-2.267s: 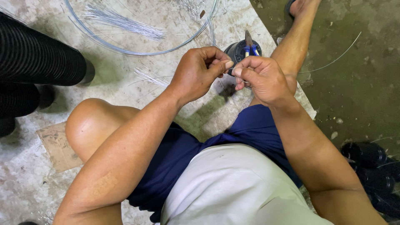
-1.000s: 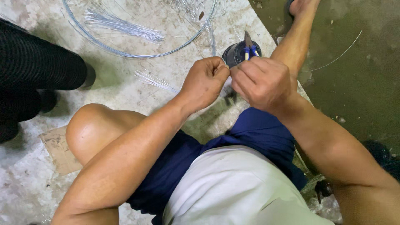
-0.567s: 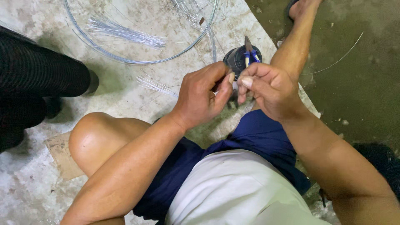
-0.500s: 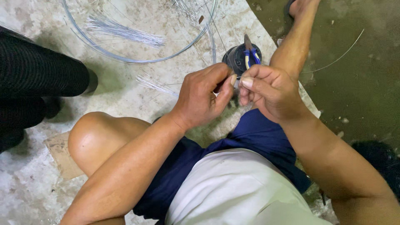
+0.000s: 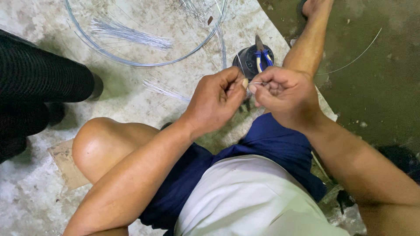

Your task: The person sits on the floor and repeatedly cuts thin metal wire into short pieces using pliers. The cut pieces are placed into a nearby container.

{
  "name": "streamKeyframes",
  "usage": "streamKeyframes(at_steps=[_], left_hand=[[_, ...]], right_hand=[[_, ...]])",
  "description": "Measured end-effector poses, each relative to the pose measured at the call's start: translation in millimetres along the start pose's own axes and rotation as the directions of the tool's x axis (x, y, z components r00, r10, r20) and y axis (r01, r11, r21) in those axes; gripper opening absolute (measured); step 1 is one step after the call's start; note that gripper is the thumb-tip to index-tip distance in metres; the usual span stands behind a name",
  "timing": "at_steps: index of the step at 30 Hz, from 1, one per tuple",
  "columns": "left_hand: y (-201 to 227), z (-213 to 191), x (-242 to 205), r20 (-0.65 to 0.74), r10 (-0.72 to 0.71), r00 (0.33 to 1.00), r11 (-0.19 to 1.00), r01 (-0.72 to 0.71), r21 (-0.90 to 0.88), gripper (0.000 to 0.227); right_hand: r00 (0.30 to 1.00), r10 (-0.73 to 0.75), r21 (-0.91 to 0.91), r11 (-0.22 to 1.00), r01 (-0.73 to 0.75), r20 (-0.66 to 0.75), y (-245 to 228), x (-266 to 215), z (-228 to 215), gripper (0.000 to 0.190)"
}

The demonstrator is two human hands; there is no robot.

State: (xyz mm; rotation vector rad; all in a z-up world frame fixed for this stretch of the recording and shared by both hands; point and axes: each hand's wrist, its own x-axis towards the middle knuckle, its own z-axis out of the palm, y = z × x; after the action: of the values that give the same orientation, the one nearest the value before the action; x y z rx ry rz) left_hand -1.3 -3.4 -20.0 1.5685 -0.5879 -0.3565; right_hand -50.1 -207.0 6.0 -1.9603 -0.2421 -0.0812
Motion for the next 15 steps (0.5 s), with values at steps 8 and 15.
streamKeyframes(at_steps=[8, 15], left_hand=[[-21.1, 1.5, 11.6, 0.116, -0.295, 0.948, 0.863, 0.317, -0.394, 0.021], [17.2, -7.4, -1.1, -0.046, 0.118, 0.992, 0.981, -0.109, 0.163, 0.016]], right_hand=[[0.65, -0.613, -0.612, 0.319, 0.723, 0.449, -12.2, 26.1, -20.3, 0.023], [0.987, -0.052, 0.246, 0.969, 0.013, 0.154, 18.6, 9.2, -9.9, 0.019]])
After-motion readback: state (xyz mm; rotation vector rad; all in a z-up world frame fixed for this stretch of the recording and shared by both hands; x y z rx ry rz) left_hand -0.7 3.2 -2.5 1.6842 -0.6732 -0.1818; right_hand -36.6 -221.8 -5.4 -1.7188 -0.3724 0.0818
